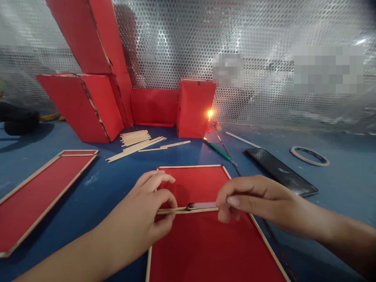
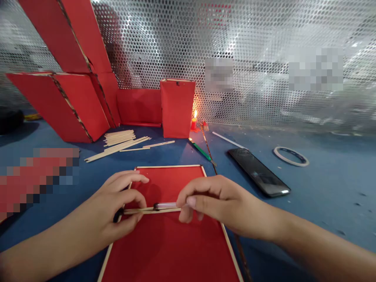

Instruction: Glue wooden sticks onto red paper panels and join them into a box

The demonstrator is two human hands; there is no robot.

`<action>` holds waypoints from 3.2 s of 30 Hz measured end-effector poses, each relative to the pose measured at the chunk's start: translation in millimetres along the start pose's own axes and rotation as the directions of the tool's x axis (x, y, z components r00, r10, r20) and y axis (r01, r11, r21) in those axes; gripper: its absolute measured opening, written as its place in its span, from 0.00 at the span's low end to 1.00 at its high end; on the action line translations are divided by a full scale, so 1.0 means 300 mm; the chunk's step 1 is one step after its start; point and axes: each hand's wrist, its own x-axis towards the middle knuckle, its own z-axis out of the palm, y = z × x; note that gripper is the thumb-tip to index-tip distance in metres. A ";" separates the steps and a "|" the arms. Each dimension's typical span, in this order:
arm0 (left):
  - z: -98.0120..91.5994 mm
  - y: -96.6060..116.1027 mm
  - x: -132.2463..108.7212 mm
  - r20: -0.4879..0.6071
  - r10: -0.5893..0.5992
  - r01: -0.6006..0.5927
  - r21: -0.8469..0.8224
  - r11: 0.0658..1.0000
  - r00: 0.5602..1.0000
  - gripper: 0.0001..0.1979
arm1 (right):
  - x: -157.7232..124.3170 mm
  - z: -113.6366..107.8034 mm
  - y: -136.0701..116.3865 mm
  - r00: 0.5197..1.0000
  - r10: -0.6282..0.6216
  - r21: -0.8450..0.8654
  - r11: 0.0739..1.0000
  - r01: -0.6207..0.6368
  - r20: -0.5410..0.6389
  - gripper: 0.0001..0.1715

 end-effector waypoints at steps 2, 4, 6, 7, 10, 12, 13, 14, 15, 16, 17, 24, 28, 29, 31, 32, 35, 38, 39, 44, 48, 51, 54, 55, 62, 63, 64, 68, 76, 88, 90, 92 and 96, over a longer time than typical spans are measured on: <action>0.001 0.000 0.000 0.012 0.001 -0.002 0.017 1.000 1.000 0.09 | -0.013 -0.010 -0.013 1.000 0.003 -0.090 0.996 -0.004 -0.015 0.11; 0.003 -0.002 -0.002 0.011 0.005 -0.006 0.035 0.999 1.000 0.08 | -0.027 -0.023 -0.018 0.999 -0.007 -0.119 0.993 0.001 -0.051 0.11; 0.008 -0.004 -0.006 -0.010 0.008 -0.007 0.038 0.999 1.000 0.09 | -0.042 -0.040 -0.011 0.997 -0.014 -0.094 0.996 0.006 -0.082 0.12; 0.011 -0.005 -0.007 -0.023 0.007 -0.006 0.037 0.999 1.000 0.09 | -0.049 -0.050 -0.004 0.995 -0.016 -0.064 0.998 0.010 -0.095 0.13; 0.019 -0.007 -0.009 -0.043 0.006 -0.005 0.035 0.999 0.999 0.09 | -0.069 -0.074 0.028 0.990 -0.044 0.053 0.997 0.052 -0.131 0.15; 0.022 -0.008 -0.008 -0.055 0.008 -0.006 0.034 0.999 0.998 0.09 | -0.077 -0.082 0.050 0.983 -0.074 0.097 0.991 0.091 -0.169 0.14; 0.022 -0.008 -0.008 -0.060 0.010 -0.008 0.032 0.999 0.998 0.09 | -0.079 -0.082 0.059 0.977 -0.085 0.094 0.990 0.105 -0.198 0.13; 0.022 -0.008 -0.007 -0.062 0.010 -0.008 0.030 1.000 0.998 0.09 | -0.080 -0.080 0.065 0.968 -0.095 0.077 0.990 0.116 -0.233 0.13; 0.022 -0.009 -0.006 -0.062 0.010 -0.008 0.029 1.000 0.998 0.09 | -0.079 -0.076 0.070 0.957 -0.106 0.055 0.991 0.125 -0.271 0.12; 0.022 -0.009 -0.006 -0.061 0.010 -0.008 0.029 1.000 0.998 0.09 | -0.078 -0.071 0.074 0.944 -0.117 0.033 0.991 0.133 -0.307 0.13; 0.022 -0.010 -0.006 -0.060 0.012 -0.010 0.030 0.999 0.998 0.09 | -0.076 -0.066 0.076 0.933 -0.128 0.017 0.990 0.142 -0.336 0.13; 0.025 -0.014 -0.003 -0.074 0.045 -0.042 0.047 0.998 0.996 0.10 | -0.085 -0.055 0.099 0.893 -0.186 0.008 0.978 0.207 -0.409 0.13; 0.024 -0.014 -0.005 -0.069 0.044 -0.040 0.050 0.998 0.997 0.10 | -0.087 -0.056 0.095 0.887 -0.148 -0.009 0.987 0.161 -0.438 0.12; 0.024 -0.014 -0.006 -0.067 0.039 -0.035 0.053 0.998 0.997 0.10 | -0.085 -0.055 0.091 0.887 -0.142 -0.022 0.989 0.148 -0.440 0.12; 0.022 -0.012 -0.006 -0.061 0.029 -0.025 0.059 0.998 0.998 0.09 | -0.081 -0.052 0.081 0.887 -0.143 -0.050 0.990 0.135 -0.440 0.12; 0.021 -0.011 -0.006 -0.056 0.026 -0.022 0.060 0.998 0.998 0.09 | -0.079 -0.051 0.078 0.886 -0.148 -0.063 0.989 0.134 -0.440 0.12; 0.020 -0.013 -0.006 -0.042 0.018 -0.015 0.065 0.998 0.999 0.09 | -0.076 -0.050 0.077 0.883 -0.181 -0.116 0.983 0.144 -0.433 0.11; 0.023 -0.018 -0.005 -0.047 0.014 -0.011 0.069 0.998 0.999 0.09 | -0.078 -0.054 0.084 0.883 -0.209 -0.152 0.976 0.159 -0.421 0.10; 0.024 -0.020 -0.005 -0.047 0.013 -0.010 0.069 0.998 0.999 0.09 | -0.079 -0.055 0.086 0.884 -0.212 -0.157 0.975 0.159 -0.418 0.10; 0.027 -0.022 -0.005 -0.047 0.028 -0.025 0.071 0.997 0.999 0.09 | -0.083 -0.059 0.098 0.884 -0.222 -0.174 0.971 0.163 -0.411 0.10; 0.023 -0.018 -0.005 -0.045 0.029 -0.026 0.068 0.997 0.999 0.09 | -0.086 -0.067 0.111 0.880 -0.247 -0.187 0.965 0.184 -0.406 0.10; 0.021 -0.014 -0.004 -0.054 0.033 -0.029 0.072 0.997 0.998 0.09 | -0.089 -0.071 0.114 0.883 -0.247 -0.189 0.965 0.184 -0.399 0.10; 0.020 -0.013 0.000 -0.058 0.038 -0.034 0.074 0.997 0.998 0.10 | -0.090 -0.070 0.110 0.884 -0.233 -0.179 0.968 0.173 -0.405 0.11; 0.020 -0.013 0.002 -0.055 0.040 -0.036 0.074 0.997 0.998 0.10 | -0.089 -0.069 0.108 0.884 -0.229 -0.177 0.969 0.169 -0.407 0.11; 0.026 -0.015 -0.005 -0.052 0.023 -0.019 0.080 0.997 0.998 0.10 | -0.091 -0.071 0.115 0.885 -0.215 -0.168 0.973 0.158 -0.413 0.11; 0.026 -0.015 -0.006 -0.051 0.024 -0.020 0.082 0.996 0.998 0.10 | -0.092 -0.072 0.117 0.885 -0.218 -0.165 0.973 0.163 -0.411 0.11; 0.026 -0.016 -0.007 -0.050 0.026 -0.022 0.084 0.996 0.998 0.10 | -0.092 -0.072 0.118 0.885 -0.221 -0.161 0.972 0.169 -0.409 0.11; 0.026 -0.016 -0.007 -0.055 0.031 -0.026 0.089 0.996 0.998 0.10 | -0.090 -0.073 0.118 0.885 -0.230 -0.150 0.972 0.183 -0.405 0.11; 0.023 -0.018 -0.009 -0.053 0.042 -0.037 0.090 0.995 0.998 0.10 | -0.092 -0.075 0.131 0.879 -0.243 -0.167 0.968 0.190 -0.411 0.11; 0.026 -0.018 -0.005 -0.052 0.033 -0.028 0.091 0.995 0.998 0.09 | -0.089 -0.065 0.110 0.883 -0.240 -0.205 0.964 0.169 -0.402 0.11; 0.024 -0.018 -0.005 -0.048 0.032 -0.028 0.093 0.995 0.998 0.09 | -0.090 -0.064 0.110 0.883 -0.242 -0.202 0.964 0.172 -0.402 0.11; 0.024 -0.018 -0.006 -0.046 0.031 -0.027 0.099 0.995 0.998 0.09 | -0.091 -0.063 0.111 0.883 -0.246 -0.193 0.964 0.182 -0.400 0.11; 0.023 -0.016 -0.006 -0.051 0.024 -0.019 0.103 0.994 0.998 0.09 | -0.092 -0.067 0.115 0.874 -0.258 -0.175 0.964 0.201 -0.412 0.11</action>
